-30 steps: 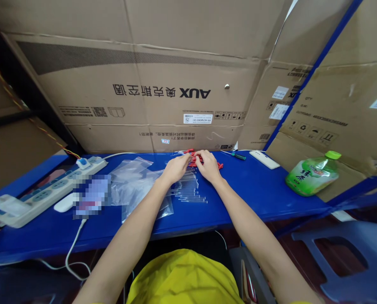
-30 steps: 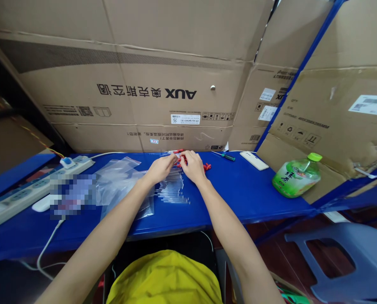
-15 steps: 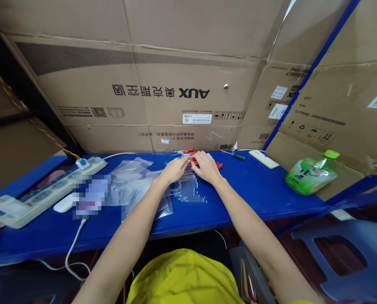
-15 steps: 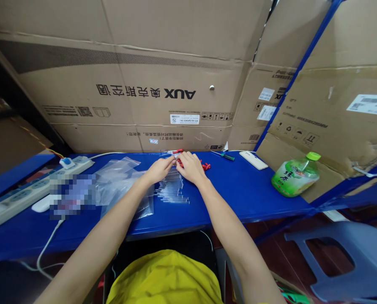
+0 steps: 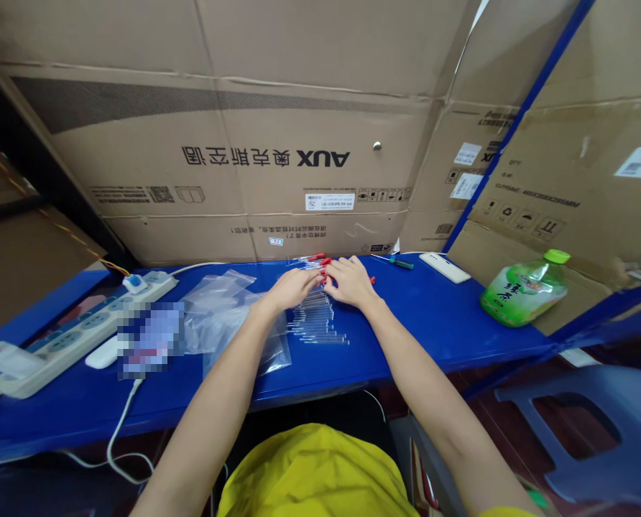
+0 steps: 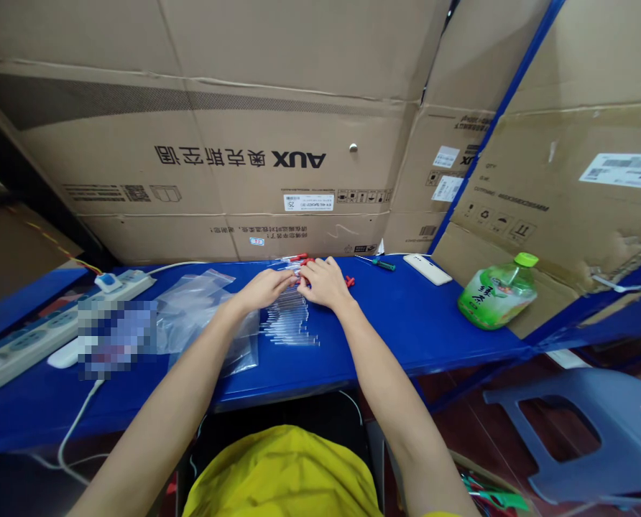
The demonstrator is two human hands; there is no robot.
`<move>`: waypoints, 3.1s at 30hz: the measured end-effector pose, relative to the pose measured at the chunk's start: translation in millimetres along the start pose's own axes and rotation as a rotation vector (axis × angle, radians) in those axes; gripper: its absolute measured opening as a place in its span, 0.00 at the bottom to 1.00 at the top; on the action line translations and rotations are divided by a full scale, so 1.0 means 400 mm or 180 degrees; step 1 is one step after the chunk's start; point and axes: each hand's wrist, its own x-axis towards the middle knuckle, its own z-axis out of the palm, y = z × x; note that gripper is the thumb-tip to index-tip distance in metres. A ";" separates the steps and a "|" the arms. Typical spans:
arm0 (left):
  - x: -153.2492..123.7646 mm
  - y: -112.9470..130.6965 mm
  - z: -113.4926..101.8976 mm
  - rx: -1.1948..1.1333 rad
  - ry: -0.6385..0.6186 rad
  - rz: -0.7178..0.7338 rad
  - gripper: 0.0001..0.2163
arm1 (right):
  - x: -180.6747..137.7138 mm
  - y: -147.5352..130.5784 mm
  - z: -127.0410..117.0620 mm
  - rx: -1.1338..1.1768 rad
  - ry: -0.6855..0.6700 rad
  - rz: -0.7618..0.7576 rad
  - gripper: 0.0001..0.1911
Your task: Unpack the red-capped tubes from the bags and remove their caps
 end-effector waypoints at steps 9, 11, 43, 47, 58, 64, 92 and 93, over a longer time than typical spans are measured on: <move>-0.070 -0.055 -0.078 -0.0412 0.0217 -0.0559 0.18 | -0.095 0.198 -0.050 0.0092 0.0604 0.1900 0.18; -0.064 -0.032 -0.074 -0.0526 0.0045 -0.0266 0.16 | -0.096 0.193 -0.040 0.0126 0.0630 0.1940 0.19; -0.061 0.066 0.006 0.0018 -0.0979 -0.0541 0.59 | -0.073 0.145 0.041 0.0822 0.0410 0.2285 0.10; -0.064 0.063 0.007 0.0019 -0.1176 -0.0839 0.61 | -0.073 0.146 0.041 0.0819 0.0398 0.2308 0.10; -0.063 0.051 0.018 -0.0097 -0.1181 -0.0682 0.53 | -0.075 0.145 0.041 0.0827 0.0393 0.2290 0.10; -0.052 0.057 0.041 -0.0200 -0.1064 -0.0436 0.41 | -0.075 0.146 0.042 0.0842 0.0332 0.2329 0.10; -0.041 0.031 0.053 -0.0252 -0.0695 -0.0239 0.34 | -0.082 0.150 0.049 0.0966 0.0305 0.2343 0.09; -0.042 0.032 0.052 -0.0251 -0.0648 -0.0233 0.33 | -0.082 0.150 0.049 0.0963 0.0309 0.2349 0.09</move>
